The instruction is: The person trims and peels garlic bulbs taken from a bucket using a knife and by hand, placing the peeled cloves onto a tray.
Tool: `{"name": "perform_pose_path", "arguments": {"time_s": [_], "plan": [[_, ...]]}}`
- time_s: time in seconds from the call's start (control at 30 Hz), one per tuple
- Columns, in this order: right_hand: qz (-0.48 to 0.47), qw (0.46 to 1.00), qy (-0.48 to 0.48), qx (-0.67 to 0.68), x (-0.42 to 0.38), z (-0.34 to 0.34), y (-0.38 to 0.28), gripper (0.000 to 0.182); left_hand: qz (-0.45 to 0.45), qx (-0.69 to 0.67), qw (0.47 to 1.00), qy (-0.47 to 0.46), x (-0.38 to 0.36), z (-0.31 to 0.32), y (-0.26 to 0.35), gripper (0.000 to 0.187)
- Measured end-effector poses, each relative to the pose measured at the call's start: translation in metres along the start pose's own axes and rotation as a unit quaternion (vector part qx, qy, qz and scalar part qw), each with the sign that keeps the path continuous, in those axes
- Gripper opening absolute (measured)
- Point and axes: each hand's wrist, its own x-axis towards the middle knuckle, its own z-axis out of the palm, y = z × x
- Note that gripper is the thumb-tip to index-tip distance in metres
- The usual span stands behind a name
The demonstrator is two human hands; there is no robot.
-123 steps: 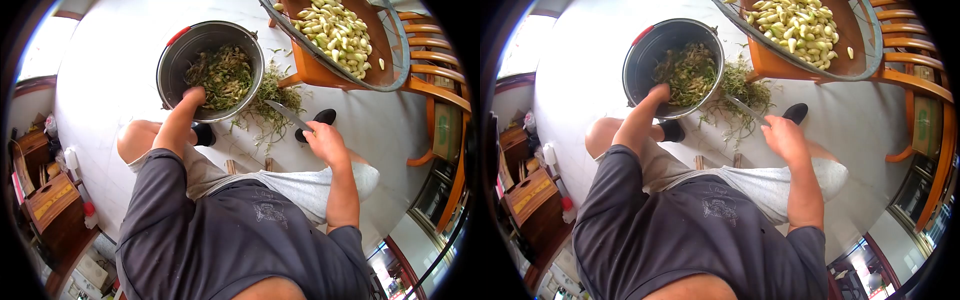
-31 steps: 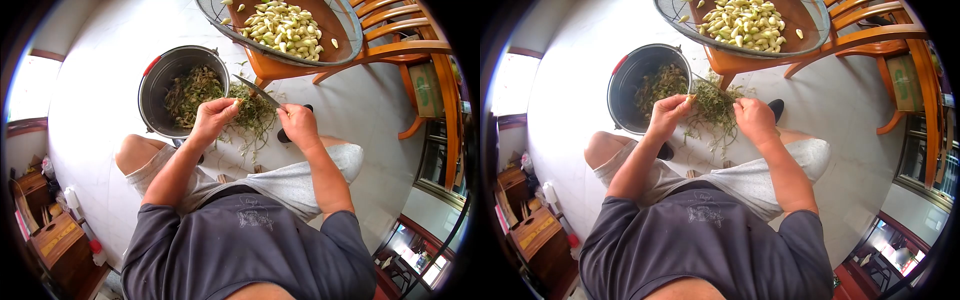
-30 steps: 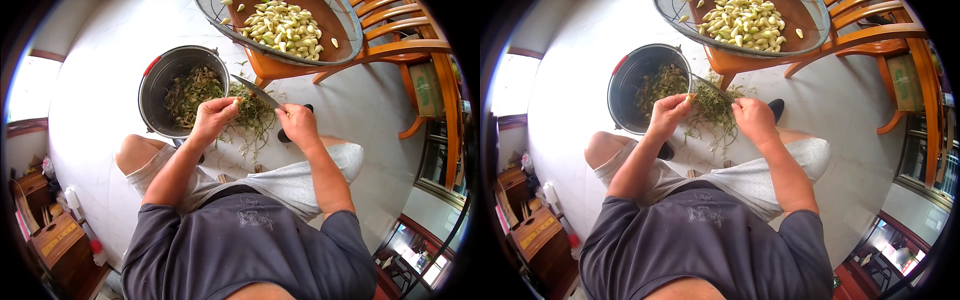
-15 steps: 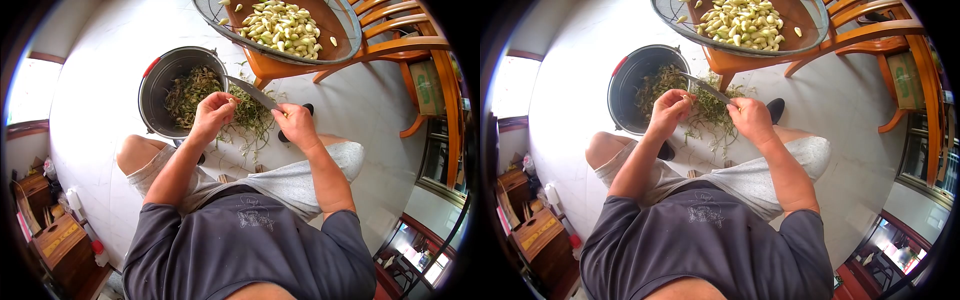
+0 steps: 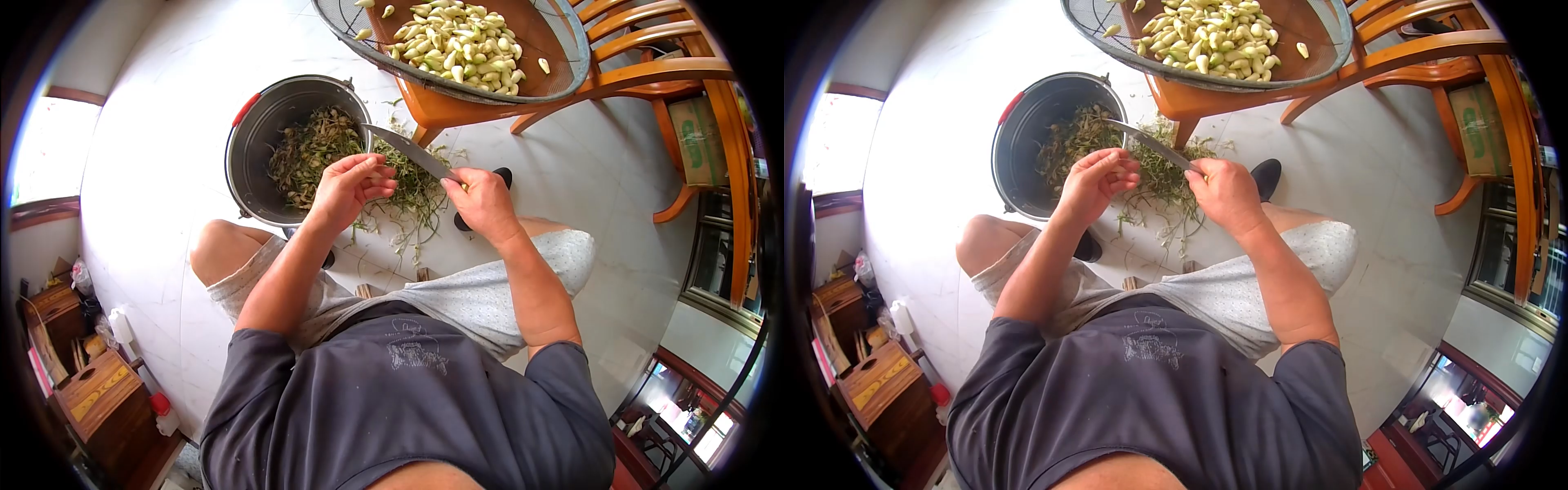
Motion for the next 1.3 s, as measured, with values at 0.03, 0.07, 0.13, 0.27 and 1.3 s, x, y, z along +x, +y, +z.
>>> {"name": "perform_pose_path", "arguments": {"time_s": [0.03, 0.07, 0.13, 0.27, 1.3], "plan": [[-0.001, 1.000, 0.000, 0.000, 0.000, 0.000, 0.000, 0.020, -0.014, -0.023, 1.000, -0.007, 0.001, -0.002, 0.000, 0.021], [0.000, 1.000, 0.002, 0.003, 0.000, 0.000, 0.000, 0.020, -0.029, -0.045, 0.998, -0.014, 0.003, -0.005, -0.001, 0.022], [0.001, 1.000, 0.007, 0.009, 0.000, 0.001, 0.000, 0.020, -0.035, -0.066, 0.997, -0.016, 0.003, -0.006, -0.001, 0.022], [0.001, 1.000, 0.010, 0.019, -0.001, 0.000, -0.002, 0.020, -0.006, -0.075, 0.997, -0.010, 0.005, -0.004, -0.003, 0.020], [-0.104, 0.993, 0.048, -0.042, -0.010, 0.019, -0.003, 0.016, 0.006, 0.030, 0.993, 0.111, 0.007, 0.007, -0.023, 0.012]]}}
